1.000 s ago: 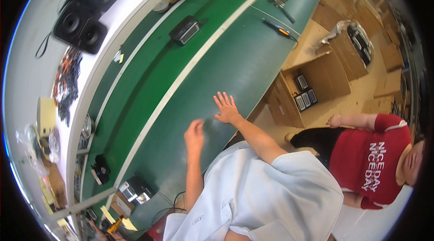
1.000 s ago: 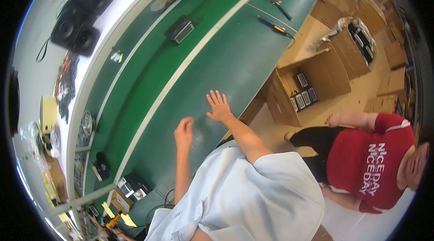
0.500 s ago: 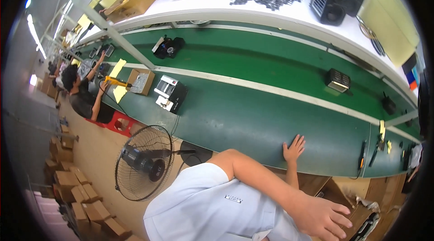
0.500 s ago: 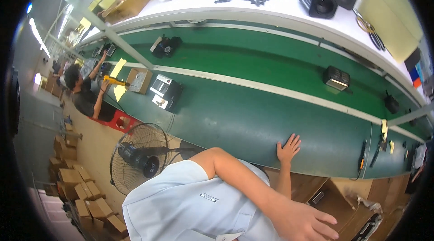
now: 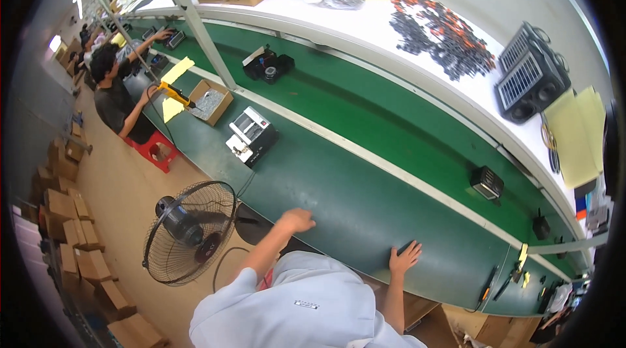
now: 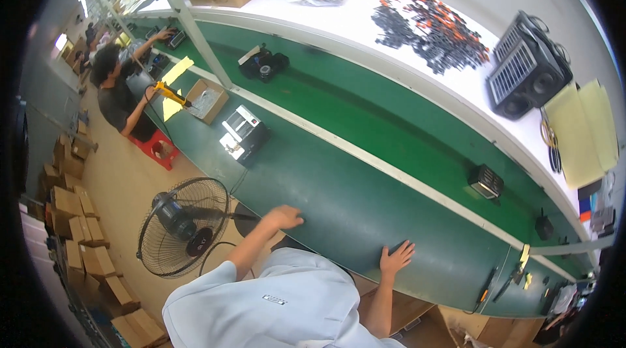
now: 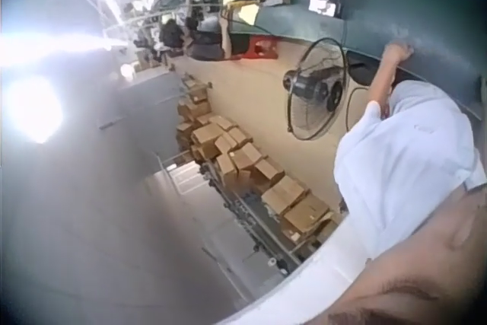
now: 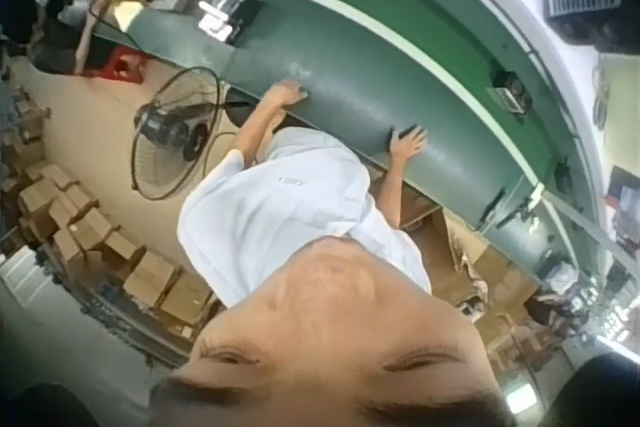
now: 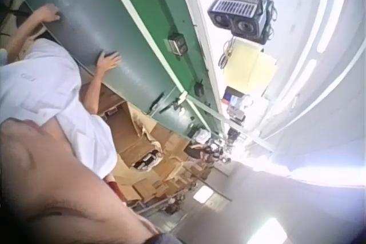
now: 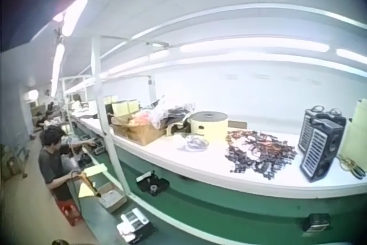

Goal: Assembling and inspecting small portable speakers on a factory production line.

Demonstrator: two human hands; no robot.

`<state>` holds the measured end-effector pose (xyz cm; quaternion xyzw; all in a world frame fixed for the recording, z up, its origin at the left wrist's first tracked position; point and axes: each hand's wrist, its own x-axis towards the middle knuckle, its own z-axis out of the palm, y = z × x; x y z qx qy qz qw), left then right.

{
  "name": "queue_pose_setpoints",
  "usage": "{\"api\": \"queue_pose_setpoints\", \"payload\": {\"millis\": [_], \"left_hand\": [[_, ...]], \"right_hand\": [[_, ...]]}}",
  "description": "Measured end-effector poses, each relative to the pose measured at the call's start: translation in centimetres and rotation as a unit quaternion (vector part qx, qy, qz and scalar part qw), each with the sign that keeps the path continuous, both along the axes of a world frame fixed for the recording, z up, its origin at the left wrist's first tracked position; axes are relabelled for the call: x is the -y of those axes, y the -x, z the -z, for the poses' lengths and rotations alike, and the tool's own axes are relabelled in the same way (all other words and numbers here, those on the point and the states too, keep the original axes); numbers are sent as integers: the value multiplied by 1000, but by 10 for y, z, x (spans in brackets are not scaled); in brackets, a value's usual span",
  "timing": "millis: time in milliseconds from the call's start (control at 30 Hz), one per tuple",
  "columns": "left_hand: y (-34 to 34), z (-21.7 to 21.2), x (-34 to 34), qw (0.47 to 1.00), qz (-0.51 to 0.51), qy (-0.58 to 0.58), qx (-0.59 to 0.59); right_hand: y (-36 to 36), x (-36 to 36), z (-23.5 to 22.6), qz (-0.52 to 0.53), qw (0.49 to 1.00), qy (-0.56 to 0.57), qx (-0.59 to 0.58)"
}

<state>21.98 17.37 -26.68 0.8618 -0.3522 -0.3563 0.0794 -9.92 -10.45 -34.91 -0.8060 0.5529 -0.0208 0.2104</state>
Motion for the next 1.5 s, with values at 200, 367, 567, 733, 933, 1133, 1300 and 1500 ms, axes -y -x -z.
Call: {"api": "queue_pose_setpoints", "payload": {"millis": [200, 367, 567, 733, 933, 1133, 1300, 1500], "left_hand": [[-73, -64, -14, 921, -275, 275, -31], [-185, -103, 42, 841, -339, 422, 7], [-409, -28, 126, 783, -452, 352, 242], [-516, 15, 148, 799, -488, 115, 331], [-569, -31, 133, 907, -390, 149, 46], [-608, -48, 125, 930, -328, 130, -104], [-605, -23, 144, 948, -287, 127, -50], [-546, -31, 163, 970, -204, 125, 40]], "right_hand": [[-44, 9, 5, 85, 991, 15, -98], [-114, 15, -8, -49, 994, 73, 66], [-122, -3, -13, -70, 994, 58, 64], [-30, -36, -41, 150, 988, 15, -45], [45, -92, -53, 322, 929, -24, -179], [35, -75, -25, 191, 959, -136, -159], [-6, -48, -18, 173, 958, -167, -156], [-23, -37, -19, -15, 970, -115, -212]]}}
